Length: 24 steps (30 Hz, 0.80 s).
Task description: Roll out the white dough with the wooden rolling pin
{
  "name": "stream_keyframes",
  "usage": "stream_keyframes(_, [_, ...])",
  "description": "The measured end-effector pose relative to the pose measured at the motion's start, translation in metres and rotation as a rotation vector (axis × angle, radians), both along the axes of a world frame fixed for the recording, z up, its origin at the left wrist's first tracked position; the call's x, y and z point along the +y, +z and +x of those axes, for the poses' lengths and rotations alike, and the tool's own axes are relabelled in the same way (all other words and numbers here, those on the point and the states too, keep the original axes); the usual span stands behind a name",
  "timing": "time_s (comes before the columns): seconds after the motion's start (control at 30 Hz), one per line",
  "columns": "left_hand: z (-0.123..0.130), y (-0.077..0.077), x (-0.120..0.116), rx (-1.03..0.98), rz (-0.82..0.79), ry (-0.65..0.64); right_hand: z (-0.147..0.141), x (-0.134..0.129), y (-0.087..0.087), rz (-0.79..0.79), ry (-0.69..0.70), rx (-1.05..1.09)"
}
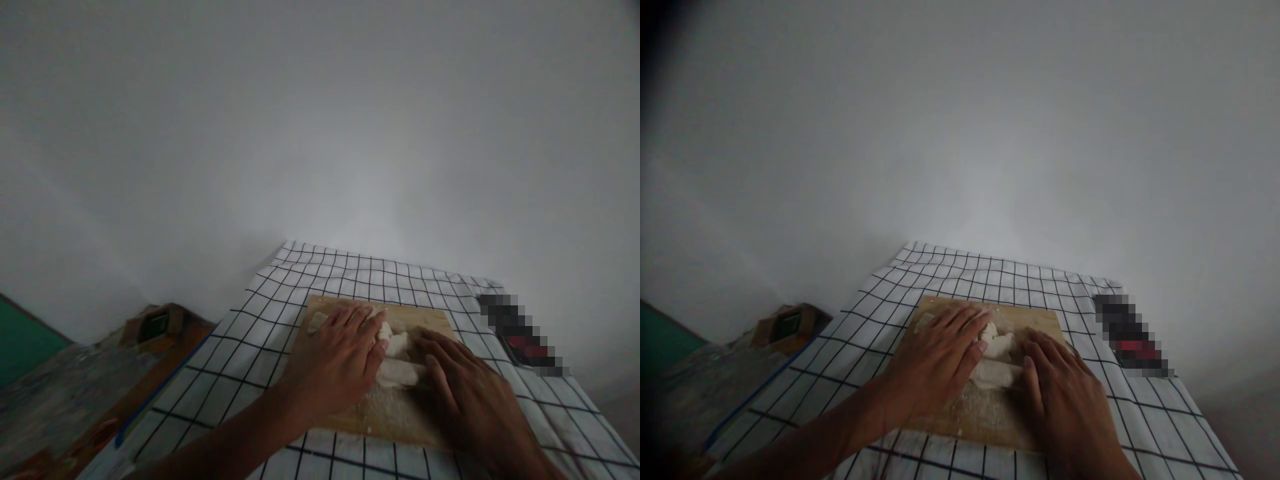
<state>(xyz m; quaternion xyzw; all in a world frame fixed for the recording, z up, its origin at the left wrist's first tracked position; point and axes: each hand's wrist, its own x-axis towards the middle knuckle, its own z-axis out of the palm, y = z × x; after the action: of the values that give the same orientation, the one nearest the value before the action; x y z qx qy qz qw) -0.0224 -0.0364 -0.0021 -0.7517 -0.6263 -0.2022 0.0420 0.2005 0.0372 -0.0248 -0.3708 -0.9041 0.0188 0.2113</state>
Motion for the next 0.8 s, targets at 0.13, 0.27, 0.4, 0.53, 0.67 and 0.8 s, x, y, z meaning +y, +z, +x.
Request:
stream_keyframes(0.13, [0.002, -0.004, -0.013, -0.01, -0.007, -0.011, 0.005, -0.009, -0.002, 0.001, 0.045, -0.023])
stream_keyframes(0.27, [0.001, -0.001, -0.008, -0.047, 0.007, -0.042, -0.001, 0.0, 0.002, -0.025, 0.024, -0.051])
stream_keyframes(0.4, [-0.005, 0.008, 0.015, -0.072, -0.015, -0.094, -0.015, 0.028, 0.012, -0.045, 0.039, -0.071])
stream_keyframes(0.53, [-0.015, 0.015, 0.046, -0.039, -0.063, -0.087, -0.03, 0.06, 0.023, -0.083, 0.083, -0.114])
stream_keyframes(0.67, [-0.025, 0.015, 0.069, -0.061, -0.114, -0.05, -0.042, 0.084, 0.029, -0.12, 0.04, -0.145])
stream_keyframes(0.8, [-0.03, 0.013, 0.078, -0.073, -0.076, -0.014, -0.05, 0.101, 0.029, -0.157, -0.04, -0.153])
